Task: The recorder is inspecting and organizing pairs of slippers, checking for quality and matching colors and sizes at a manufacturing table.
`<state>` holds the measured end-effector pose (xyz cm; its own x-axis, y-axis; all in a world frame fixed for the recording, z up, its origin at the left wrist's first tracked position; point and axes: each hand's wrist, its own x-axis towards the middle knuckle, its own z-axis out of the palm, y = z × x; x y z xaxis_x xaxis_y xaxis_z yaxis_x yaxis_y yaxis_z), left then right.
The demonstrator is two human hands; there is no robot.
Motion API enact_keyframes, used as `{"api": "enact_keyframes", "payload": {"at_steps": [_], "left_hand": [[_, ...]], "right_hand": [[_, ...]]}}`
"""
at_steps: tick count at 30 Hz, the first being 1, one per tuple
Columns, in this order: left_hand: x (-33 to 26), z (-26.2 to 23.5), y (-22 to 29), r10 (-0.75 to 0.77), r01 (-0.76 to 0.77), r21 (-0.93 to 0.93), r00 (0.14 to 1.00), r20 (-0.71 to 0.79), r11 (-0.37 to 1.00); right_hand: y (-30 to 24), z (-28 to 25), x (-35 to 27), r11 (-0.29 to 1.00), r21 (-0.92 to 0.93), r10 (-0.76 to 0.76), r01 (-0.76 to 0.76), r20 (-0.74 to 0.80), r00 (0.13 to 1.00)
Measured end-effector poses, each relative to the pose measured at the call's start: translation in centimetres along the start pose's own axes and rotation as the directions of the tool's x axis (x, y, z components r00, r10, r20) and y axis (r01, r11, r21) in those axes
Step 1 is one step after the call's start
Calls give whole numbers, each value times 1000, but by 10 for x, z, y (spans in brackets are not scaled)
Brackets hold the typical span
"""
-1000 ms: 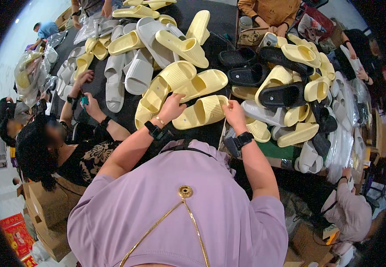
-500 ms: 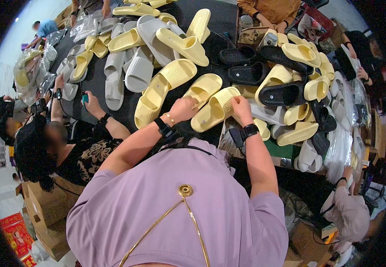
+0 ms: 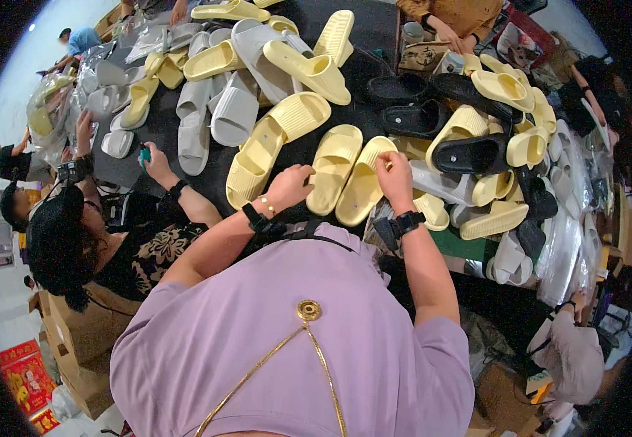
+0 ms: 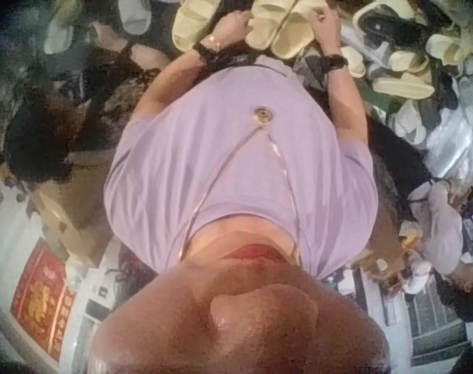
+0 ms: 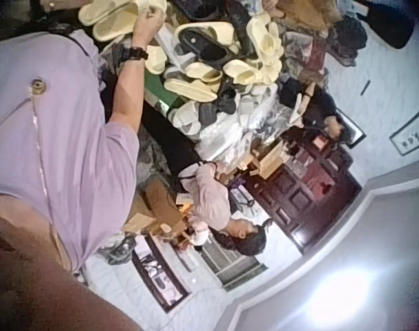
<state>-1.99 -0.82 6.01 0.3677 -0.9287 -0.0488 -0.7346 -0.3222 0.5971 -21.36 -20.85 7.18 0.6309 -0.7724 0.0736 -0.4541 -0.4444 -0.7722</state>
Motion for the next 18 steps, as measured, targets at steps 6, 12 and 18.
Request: {"api": "enact_keyframes", "payload": {"at_steps": [6,12,18], "left_hand": [[-14,-49,-10,16,40,155,939,-344,987],[-24,-56,-27,-90,180,386,967,-239,905],[21,-45,-19,-123,201,288,956,-265,936]], "right_hand": [[-23,31,-22,968,-243,162,-68,395,904],[-39,53,-12,911,-380,259,-159,228,939],[-19,71,-4,908,-378,241,-182,116,964]]}}
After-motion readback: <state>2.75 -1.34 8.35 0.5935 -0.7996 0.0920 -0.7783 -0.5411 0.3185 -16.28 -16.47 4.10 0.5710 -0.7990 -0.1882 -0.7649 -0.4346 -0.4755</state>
